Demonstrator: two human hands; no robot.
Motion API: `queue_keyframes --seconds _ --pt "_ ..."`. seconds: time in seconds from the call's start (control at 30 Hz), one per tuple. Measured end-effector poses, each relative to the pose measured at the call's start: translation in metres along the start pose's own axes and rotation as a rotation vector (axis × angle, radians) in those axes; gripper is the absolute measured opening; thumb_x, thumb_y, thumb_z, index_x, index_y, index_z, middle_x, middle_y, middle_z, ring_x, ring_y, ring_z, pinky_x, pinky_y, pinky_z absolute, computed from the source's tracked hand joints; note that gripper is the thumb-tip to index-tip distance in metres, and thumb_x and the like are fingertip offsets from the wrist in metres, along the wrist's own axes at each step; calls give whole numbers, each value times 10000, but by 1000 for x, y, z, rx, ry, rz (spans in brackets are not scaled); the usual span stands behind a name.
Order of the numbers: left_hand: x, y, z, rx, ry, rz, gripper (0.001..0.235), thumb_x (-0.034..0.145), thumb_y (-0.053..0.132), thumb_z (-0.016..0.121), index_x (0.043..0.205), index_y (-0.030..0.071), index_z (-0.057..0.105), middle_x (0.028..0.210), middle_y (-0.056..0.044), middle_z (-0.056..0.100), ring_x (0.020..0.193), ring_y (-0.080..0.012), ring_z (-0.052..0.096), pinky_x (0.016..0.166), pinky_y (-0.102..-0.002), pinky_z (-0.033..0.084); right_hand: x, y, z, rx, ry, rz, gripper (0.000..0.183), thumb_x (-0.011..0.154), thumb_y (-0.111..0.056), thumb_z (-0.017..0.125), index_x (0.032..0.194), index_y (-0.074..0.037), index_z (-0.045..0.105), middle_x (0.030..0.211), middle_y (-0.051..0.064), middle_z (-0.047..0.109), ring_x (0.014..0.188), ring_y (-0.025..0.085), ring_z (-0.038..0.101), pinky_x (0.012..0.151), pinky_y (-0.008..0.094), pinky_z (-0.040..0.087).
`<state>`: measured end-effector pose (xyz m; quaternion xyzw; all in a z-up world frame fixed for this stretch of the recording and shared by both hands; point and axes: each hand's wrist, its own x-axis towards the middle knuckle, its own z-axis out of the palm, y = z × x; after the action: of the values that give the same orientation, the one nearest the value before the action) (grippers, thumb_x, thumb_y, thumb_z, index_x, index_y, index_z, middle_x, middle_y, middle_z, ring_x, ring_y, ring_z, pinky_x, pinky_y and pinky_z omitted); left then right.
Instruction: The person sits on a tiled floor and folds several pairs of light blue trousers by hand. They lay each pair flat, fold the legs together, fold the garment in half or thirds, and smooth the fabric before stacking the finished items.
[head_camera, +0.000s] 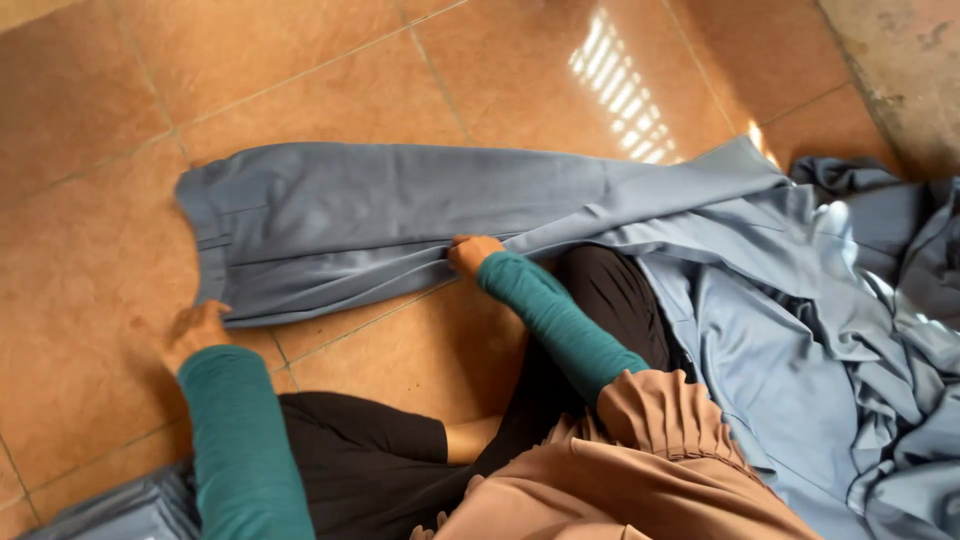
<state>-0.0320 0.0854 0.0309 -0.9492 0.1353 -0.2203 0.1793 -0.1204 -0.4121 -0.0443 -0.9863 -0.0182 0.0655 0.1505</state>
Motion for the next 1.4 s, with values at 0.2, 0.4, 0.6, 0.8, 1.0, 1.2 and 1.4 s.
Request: queue_keyframes --seconds 0.2,0.4,0.6,0.8,1.0,1.2,1.4 --pt "10 -55 -9 302 -1138 -567 594 1132 521 261 1624 207 369 1697 -73 328 1564 -250 226 1236 -596 -124 4 -127 41 18 209 -238 173 875 -421 687 807 -262 676 881 -67 592 849 170 663 616 343 623" --pt "43 112 -129 -406 -905 94 803 708 523 838 1431 459 494 1511 54 459 1354 -294 462 1056 -530 375 45 -177 65 18 233 -311 260 793 -528 687 782 -271 649 873 -84 556 847 140 642 574 311 604" --pt "12 122 -13 -413 -455 27 206 797 308 753 946 336 613 902 77 666 1042 -213 591 917 -455 362 25 -136 15 -223 206 -256 118 869 -388 639 773 -339 686 795 -99 629 791 134 678 640 355 575" --pt "5 -18 0 41 -313 -231 362 728 211 680 1035 398 718 859 91 702 943 -210 628 787 -419 334 15 -34 -29 -395 -32 -281 163 825 -416 707 798 -268 771 889 -46 672 855 229 660 708 454 462" --pt "-11 -41 -37 221 -919 -549 537 852 340 640 1380 283 563 1372 -84 588 1184 -323 504 952 -484 347 -4 -59 -50 -395 377 -496 176 635 -77 661 574 -224 587 722 -47 497 703 222 494 634 396 387" --pt "-10 61 -96 -345 -774 57 1242 688 489 848 1649 381 69 1718 -165 119 1571 -460 -25 1155 -747 -117 13 -47 -67 -250 648 -600 199 803 -266 629 620 -243 554 775 -31 479 723 190 511 638 369 400" --pt "-16 88 18 -481 -473 -21 478 991 155 528 1445 302 508 1398 3 632 1393 -229 530 1245 -593 -2 -12 -50 -124 -347 554 -495 160 693 -310 734 697 -204 614 875 -20 478 786 210 498 707 396 413"
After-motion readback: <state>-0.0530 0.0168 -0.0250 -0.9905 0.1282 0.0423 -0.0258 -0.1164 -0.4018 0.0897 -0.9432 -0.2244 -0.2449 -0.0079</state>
